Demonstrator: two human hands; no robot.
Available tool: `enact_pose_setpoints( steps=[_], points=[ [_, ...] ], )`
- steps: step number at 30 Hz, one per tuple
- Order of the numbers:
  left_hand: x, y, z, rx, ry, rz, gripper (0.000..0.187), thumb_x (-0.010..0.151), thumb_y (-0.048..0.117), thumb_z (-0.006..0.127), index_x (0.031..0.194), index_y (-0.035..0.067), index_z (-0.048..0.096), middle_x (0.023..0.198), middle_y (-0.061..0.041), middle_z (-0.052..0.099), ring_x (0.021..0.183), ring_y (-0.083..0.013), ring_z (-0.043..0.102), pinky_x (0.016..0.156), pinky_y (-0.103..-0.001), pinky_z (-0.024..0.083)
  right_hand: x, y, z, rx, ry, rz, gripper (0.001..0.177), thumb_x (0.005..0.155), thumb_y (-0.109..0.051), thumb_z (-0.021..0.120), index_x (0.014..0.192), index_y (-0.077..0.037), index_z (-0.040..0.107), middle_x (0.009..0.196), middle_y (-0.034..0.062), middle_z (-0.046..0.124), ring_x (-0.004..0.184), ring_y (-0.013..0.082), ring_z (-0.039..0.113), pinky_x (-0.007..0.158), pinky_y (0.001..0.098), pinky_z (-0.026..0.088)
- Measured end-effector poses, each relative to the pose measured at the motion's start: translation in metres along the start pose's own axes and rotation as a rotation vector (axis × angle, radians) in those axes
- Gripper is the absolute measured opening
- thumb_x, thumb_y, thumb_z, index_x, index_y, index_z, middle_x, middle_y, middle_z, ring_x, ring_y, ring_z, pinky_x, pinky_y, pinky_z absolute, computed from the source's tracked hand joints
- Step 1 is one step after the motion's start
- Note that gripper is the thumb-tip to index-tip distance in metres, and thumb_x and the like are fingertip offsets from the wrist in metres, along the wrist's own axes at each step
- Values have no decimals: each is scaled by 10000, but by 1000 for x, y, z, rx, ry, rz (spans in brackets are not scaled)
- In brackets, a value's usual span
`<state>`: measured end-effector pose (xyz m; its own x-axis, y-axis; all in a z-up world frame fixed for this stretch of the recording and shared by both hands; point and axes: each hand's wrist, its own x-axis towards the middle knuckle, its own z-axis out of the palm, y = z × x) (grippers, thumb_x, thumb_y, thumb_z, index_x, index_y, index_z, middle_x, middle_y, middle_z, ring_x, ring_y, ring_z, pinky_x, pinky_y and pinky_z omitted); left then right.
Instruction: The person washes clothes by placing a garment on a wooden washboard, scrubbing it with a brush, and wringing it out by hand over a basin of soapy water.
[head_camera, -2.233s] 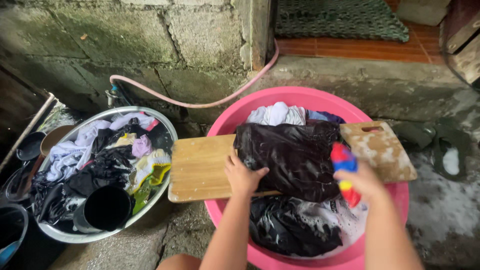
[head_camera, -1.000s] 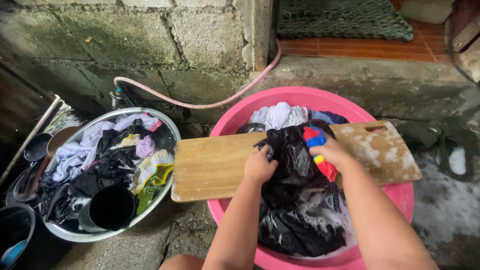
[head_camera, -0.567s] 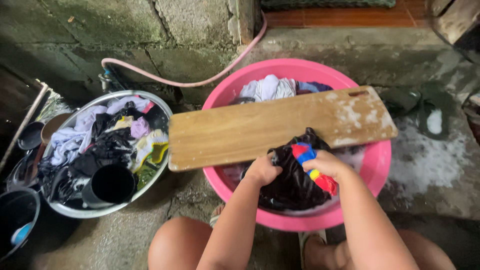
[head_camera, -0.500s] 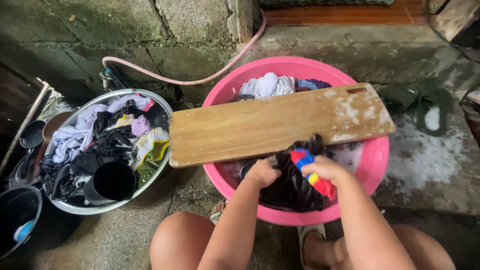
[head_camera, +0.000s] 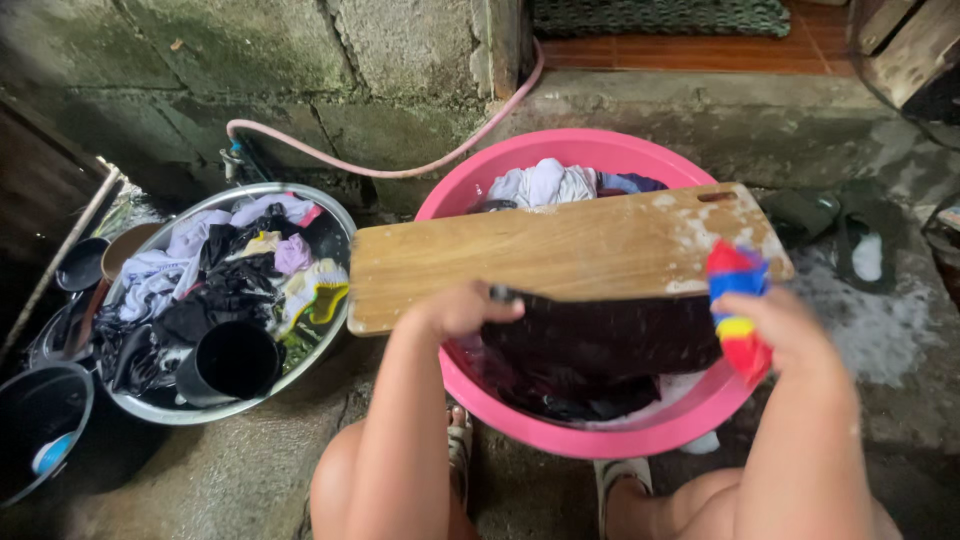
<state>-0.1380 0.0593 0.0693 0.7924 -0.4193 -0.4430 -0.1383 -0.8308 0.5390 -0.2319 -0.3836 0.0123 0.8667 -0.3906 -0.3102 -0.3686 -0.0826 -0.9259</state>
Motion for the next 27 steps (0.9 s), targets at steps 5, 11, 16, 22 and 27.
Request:
enact_pose_setpoints(
  steps=[5, 11, 16, 22, 27],
  points=[
    [103, -24, -4, -1252, 224, 224, 461, 854, 311, 779, 1145, -46, 750, 1030, -81, 782, 920, -193, 706, 874, -349, 529, 77, -74, 32, 217, 151, -307, 272, 813, -102, 751, 1071, -83, 667, 915, 15, 694, 778, 167, 674, 685, 345, 539],
    [156, -81, 79, -694, 746, -157, 814, 725, 312, 905, 1350, -15, 498, 1154, -199, 681, 1059, -329, 667, 908, -416, 524, 134, -33, 79, -78, 148, -138, 332, 742, -131, 784, 1055, -55, 703, 899, 47, 696, 772, 205, 674, 671, 395, 536],
    [161, -82, 100, -504, 704, -240, 564, 826, 337, 792, 1231, 0, 592, 1137, -247, 702, 1093, -406, 664, 941, -447, 514, 146, 15, 127, -171, -47, -190, 466, 663, -168, 827, 1100, -67, 703, 949, 56, 718, 849, 214, 679, 761, 392, 545],
    [191, -105, 111, -658, 989, -164, 330, 1035, 283, 547, 1144, -7, 658, 1074, -264, 712, 1016, -438, 662, 904, -469, 506, 163, 16, 131, -422, -9, -158, 446, 687, -131, 842, 1108, -54, 714, 976, 92, 746, 881, 226, 702, 793, 384, 543],
    [180, -108, 96, -795, 1180, -147, 345, 1049, 299, 513, 1076, -22, 638, 975, -240, 701, 905, -412, 655, 840, -462, 496, 169, 11, 104, -117, 8, -68, 415, 708, -74, 790, 1106, -50, 674, 964, 71, 709, 842, 231, 689, 752, 399, 560]
  ],
)
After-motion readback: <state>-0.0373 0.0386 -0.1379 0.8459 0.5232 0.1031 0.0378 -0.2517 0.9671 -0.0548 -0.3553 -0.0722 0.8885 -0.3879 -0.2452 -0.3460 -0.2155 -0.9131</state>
